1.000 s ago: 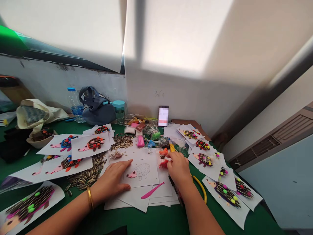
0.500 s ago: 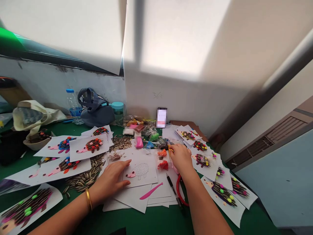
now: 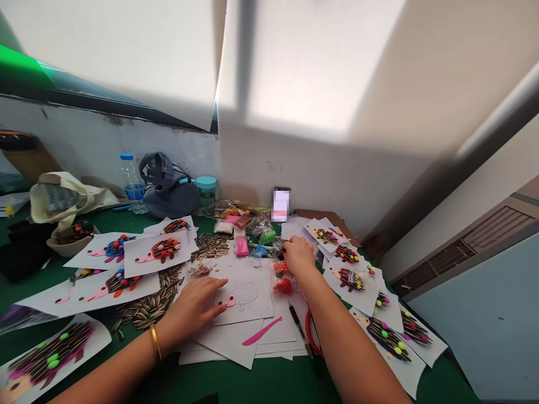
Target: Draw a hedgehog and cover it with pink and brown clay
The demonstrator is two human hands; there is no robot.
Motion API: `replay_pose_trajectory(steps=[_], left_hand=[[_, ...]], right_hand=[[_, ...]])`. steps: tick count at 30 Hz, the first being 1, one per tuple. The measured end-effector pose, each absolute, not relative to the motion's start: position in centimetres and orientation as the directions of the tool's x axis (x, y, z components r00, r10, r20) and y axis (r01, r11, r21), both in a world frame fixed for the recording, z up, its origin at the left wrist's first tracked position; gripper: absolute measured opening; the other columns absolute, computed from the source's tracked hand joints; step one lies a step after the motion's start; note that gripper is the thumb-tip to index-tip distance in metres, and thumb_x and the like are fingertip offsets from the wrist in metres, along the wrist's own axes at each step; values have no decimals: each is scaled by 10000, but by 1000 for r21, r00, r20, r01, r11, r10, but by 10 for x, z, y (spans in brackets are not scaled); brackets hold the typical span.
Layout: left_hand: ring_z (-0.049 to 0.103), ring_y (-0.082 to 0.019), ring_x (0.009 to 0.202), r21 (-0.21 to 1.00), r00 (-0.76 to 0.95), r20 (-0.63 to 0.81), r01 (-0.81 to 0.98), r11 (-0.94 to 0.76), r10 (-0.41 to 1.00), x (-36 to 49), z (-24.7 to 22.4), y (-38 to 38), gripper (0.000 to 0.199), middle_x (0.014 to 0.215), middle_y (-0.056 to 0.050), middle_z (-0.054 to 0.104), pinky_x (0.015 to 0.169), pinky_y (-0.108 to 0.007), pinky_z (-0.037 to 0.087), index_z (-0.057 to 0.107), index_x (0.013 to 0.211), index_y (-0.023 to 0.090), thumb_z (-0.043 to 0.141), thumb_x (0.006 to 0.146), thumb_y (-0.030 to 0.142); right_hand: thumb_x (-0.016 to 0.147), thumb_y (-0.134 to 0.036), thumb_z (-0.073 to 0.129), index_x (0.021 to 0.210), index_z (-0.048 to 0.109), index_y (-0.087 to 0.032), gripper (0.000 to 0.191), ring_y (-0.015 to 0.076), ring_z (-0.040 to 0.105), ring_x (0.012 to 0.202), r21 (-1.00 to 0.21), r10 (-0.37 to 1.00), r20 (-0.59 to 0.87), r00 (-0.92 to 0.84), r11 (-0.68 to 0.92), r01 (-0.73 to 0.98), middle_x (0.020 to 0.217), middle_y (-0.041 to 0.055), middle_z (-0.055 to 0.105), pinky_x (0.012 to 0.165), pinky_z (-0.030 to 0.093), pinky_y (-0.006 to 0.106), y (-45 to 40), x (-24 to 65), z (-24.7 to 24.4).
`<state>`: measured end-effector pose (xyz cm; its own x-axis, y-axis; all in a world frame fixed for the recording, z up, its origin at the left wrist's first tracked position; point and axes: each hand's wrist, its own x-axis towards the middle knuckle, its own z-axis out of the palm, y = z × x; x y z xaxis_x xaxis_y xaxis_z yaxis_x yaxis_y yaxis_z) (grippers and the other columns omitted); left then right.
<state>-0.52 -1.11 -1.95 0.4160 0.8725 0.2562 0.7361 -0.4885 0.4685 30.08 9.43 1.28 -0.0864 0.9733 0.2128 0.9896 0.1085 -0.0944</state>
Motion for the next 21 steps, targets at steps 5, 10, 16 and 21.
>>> replay_pose_trajectory(steps=[5,10,16,21], left_hand=[[586,-283,1129,471,421,264,729,-497,868,-3,-17,-11,432,1180,-92,669,997,-463,432,613,1240,230,617,875,460],[600,-268,1109,549,381,324,669,-500,866,-1,-7,-17,340,1157,-75,679,1001,-438,445,655,1174,255,595,891,432],[663,-214,919,912,297,182,306,-274,937,6,2,-25,342,1020,-71,703,835,-355,540,621,1154,211,520,916,435],[657,-207,898,962,305,133,189,-197,943,13,-4,-26,259,979,-59,704,834,-342,536,651,1041,199,648,839,362]], right_hand=[[905,-237,528,1071,674,-238,221,226,569,1050,-226,961,257,-98,158,961,1139,59,663,823,412,318,78,298,22],[923,-271,466,1083,604,-221,217,169,628,797,-600,943,239,-233,332,728,932,14,686,703,472,273,37,272,25],[939,-243,500,953,611,-232,113,171,598,857,-732,895,244,-372,422,535,921,11,659,774,463,290,-18,226,19],[888,-199,595,1194,565,-233,310,220,550,1073,-632,850,260,-459,509,585,1143,76,607,932,445,349,-31,212,7]])
